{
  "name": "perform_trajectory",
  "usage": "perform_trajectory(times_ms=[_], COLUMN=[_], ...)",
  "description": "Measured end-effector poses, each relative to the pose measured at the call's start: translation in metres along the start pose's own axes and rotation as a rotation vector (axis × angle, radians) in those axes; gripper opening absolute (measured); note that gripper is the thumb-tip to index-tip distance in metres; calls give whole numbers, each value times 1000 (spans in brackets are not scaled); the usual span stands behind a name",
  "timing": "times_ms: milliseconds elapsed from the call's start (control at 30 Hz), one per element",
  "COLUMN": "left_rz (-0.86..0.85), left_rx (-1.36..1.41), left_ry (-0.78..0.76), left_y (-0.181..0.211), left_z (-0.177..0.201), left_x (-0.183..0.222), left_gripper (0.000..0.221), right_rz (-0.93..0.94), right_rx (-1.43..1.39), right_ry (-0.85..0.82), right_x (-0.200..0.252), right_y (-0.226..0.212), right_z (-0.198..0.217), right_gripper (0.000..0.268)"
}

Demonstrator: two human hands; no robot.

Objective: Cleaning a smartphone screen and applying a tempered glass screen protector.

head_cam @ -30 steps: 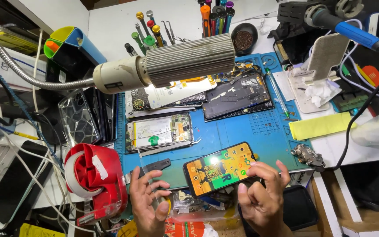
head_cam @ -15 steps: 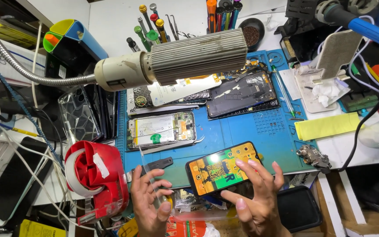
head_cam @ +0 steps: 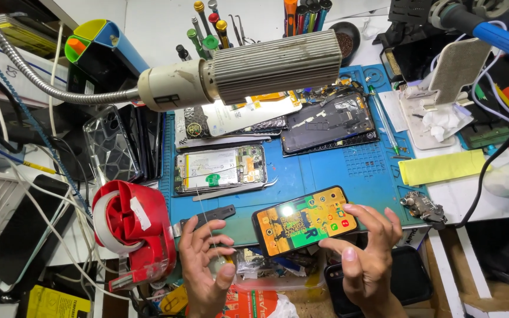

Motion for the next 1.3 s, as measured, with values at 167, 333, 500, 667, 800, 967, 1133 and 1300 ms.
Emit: perform_trajectory(times_ms=[167,333,500,667,800,967,1133,1300], left_rz=[-8,-15,-16,-22,-40,-26,-39,-82], left_rx=[5,13,9,-5,-24,-1,-13,-57], left_ry=[-21,-24,-24,12,8,17,1,-38], left_y=[0,1,2,1,3,0,1,12], left_z=[0,-1,-3,-2,-3,-3,-3,-7], left_x=[-1,-1,0,0,0,0,1,1], left_gripper=[102,101,101,99,98,101,100,97], right_rz=[-9,219,311,-44,-57,-2,-97,-143], right_rx=[44,146,192,213,70,-29,-79,-3], right_ry=[-199,-212,-308,-40,327,218,131,147], right_x=[2,17,29,-2,11,9,9,2], right_y=[2,-28,-42,9,36,28,45,65], right_z=[-27,-40,-54,-14,36,19,7,17], right_gripper=[61,48,43,67,41,59,15,8])
Point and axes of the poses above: each hand's wrist, its own x-axis away from the middle knuckle, its own z-axis out of the back of the hand, y = z × x, the point moved 9 cm from there along -x, towards the middle knuckle, and after that the axes turned 8 degrees about x, right-handed, at the moved point
